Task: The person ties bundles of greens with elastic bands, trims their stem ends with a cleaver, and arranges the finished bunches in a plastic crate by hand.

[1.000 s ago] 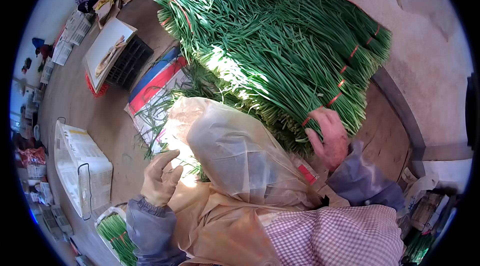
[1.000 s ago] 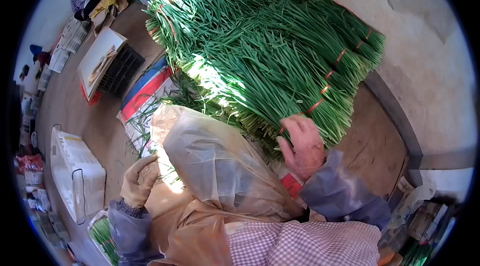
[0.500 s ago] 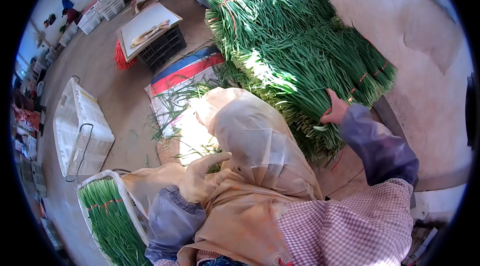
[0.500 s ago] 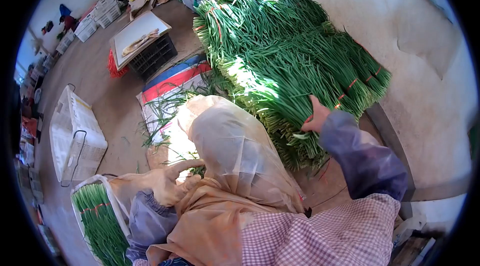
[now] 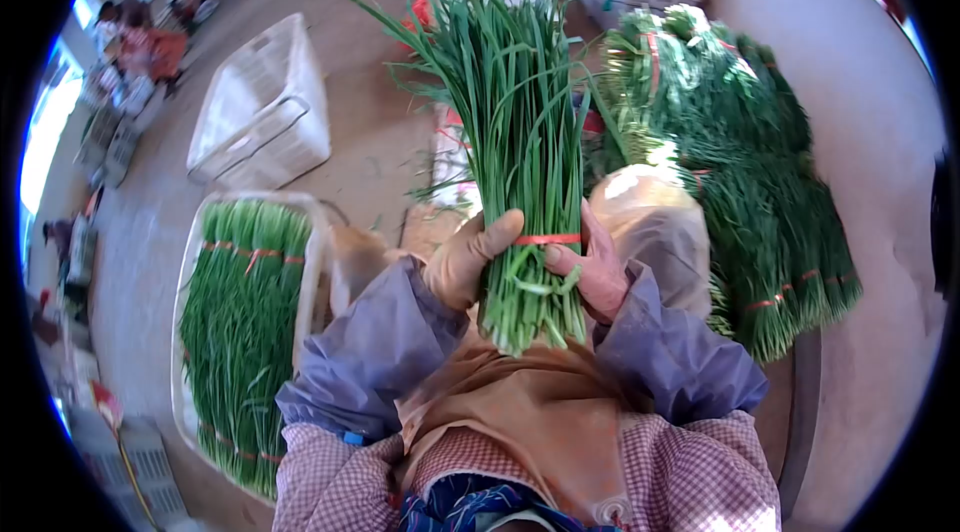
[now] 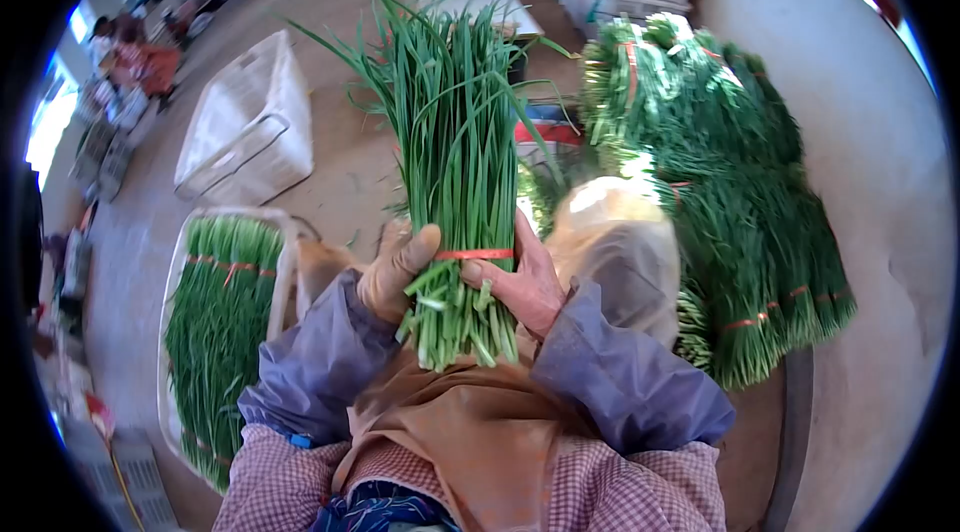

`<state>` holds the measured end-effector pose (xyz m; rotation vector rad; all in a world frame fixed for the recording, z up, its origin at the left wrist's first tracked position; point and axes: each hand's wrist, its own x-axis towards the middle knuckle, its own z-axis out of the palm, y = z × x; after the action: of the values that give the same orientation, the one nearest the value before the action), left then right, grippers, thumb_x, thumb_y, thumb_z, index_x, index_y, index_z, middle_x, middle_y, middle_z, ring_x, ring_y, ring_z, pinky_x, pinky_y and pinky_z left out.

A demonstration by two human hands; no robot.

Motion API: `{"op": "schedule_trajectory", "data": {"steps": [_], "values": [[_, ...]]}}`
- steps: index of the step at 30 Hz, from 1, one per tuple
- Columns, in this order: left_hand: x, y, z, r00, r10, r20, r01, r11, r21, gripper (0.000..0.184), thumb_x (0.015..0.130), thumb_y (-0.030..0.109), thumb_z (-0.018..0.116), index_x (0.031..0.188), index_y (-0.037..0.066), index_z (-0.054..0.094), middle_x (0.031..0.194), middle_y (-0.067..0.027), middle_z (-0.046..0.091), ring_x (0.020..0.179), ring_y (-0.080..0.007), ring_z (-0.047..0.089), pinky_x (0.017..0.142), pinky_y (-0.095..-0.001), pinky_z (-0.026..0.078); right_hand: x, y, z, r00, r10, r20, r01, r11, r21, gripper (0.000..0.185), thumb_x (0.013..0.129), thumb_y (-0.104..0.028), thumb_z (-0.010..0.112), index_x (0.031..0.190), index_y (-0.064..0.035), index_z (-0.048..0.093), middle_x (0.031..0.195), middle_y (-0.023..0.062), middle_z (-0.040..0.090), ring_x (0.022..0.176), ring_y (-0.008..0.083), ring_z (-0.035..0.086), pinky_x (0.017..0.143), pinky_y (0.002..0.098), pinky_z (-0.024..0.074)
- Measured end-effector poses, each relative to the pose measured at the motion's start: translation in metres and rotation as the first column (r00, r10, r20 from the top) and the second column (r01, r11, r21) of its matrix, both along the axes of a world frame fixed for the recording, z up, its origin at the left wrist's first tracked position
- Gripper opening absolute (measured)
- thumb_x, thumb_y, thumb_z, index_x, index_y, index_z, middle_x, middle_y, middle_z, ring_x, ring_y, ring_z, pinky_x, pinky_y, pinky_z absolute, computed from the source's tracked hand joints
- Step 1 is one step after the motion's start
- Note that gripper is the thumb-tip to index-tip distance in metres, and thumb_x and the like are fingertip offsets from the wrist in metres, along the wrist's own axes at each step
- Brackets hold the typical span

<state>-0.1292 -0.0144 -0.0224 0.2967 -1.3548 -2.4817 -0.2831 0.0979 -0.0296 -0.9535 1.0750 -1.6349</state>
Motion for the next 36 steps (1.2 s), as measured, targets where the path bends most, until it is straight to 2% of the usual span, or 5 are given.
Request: {"op": "schedule_trajectory", "data": {"steps": [7, 16, 27, 32, 36], "values": [[0.115, -0.012, -0.006, 0.93, 0.324, 0.173, -0.354, 0.916, 0.19, 0.054, 0.084, 0.02, 0.075, 0.131, 0.001, 0.054, 0.114, -0.0121, 0.066, 0.099, -0.0218, 0.067, 0.088, -0.0347, 0.055, 0.053, -0.074, -0.009, 0.698, 0.546, -0.463, -0.477, 0.837, 0.267, 0.071, 0.09, -0.041, 0.071, 0.14, 0.0005, 0.044, 0.114, 0.0142, 0.065, 0.106, 0.021, 0.06, 0.094, 0.0354, 0.0472], [0.139, -0.002, -0.027, 0.77, 0.624, 0.133, -0.583, 0.772, -0.252, 0.049, 0.087, 0.016, 0.07, 0.129, 0.0, 0.051, 0.112, -0.0091, 0.064, 0.099, -0.0182, 0.063, 0.088, -0.032, 0.053, 0.1, -0.06, 0.011, 0.634, 0.104, -0.766, -0.474, 0.835, -0.279, 0.044, 0.069, 0.012, 0.057, 0.11, -0.0007, 0.062, 0.126, 0.0176, 0.056, 0.119, 0.04, 0.051, 0.101, 0.0465, 0.0435], [0.151, 0.009, -0.063, 0.876, 0.474, 0.092, -0.465, 0.777, 0.425, 0.061, 0.091, 0.036, 0.07, 0.137, 0.004, 0.047, 0.121, -0.0121, 0.062, 0.107, -0.0239, 0.063, 0.094, -0.0388, 0.053, 0.129, -0.026, -0.057, 0.412, -0.218, -0.885, -0.486, 0.769, -0.416, 0.05, 0.074, 0.001, 0.066, 0.123, -0.0018, 0.058, 0.131, 0.0194, 0.057, 0.127, 0.0373, 0.053, 0.108, 0.0544, 0.0409], [0.148, 0.01, -0.06, 0.828, 0.556, 0.078, -0.561, 0.819, 0.123, 0.081, 0.083, 0.054, 0.072, 0.138, 0.001, 0.047, 0.124, -0.0145, 0.062, 0.112, -0.0246, 0.062, 0.1, -0.0394, 0.051, 0.088, -0.026, -0.013, 0.816, 0.522, -0.248, -0.566, 0.809, -0.16, 0.05, 0.09, -0.002, 0.055, 0.139, 0.0051, 0.046, 0.133, 0.0197, 0.057, 0.128, 0.0279, 0.054, 0.109, 0.041, 0.0422], [0.142, 0.007, -0.051, 0.769, 0.639, 0.008, -0.639, 0.768, 0.03, 0.072, 0.08, 0.041, 0.079, 0.132, 0.0, 0.051, 0.115, -0.0114, 0.064, 0.101, -0.0208, 0.064, 0.089, -0.036, 0.055, 0.052, -0.034, -0.019, 0.938, 0.288, -0.192, -0.287, 0.957, 0.034, 0.033, 0.102, -0.02, 0.051, 0.124, 0.0034, 0.059, 0.104, 0.0157, 0.07, 0.1, 0.0268, 0.067, 0.095, 0.04, 0.0501]]}}
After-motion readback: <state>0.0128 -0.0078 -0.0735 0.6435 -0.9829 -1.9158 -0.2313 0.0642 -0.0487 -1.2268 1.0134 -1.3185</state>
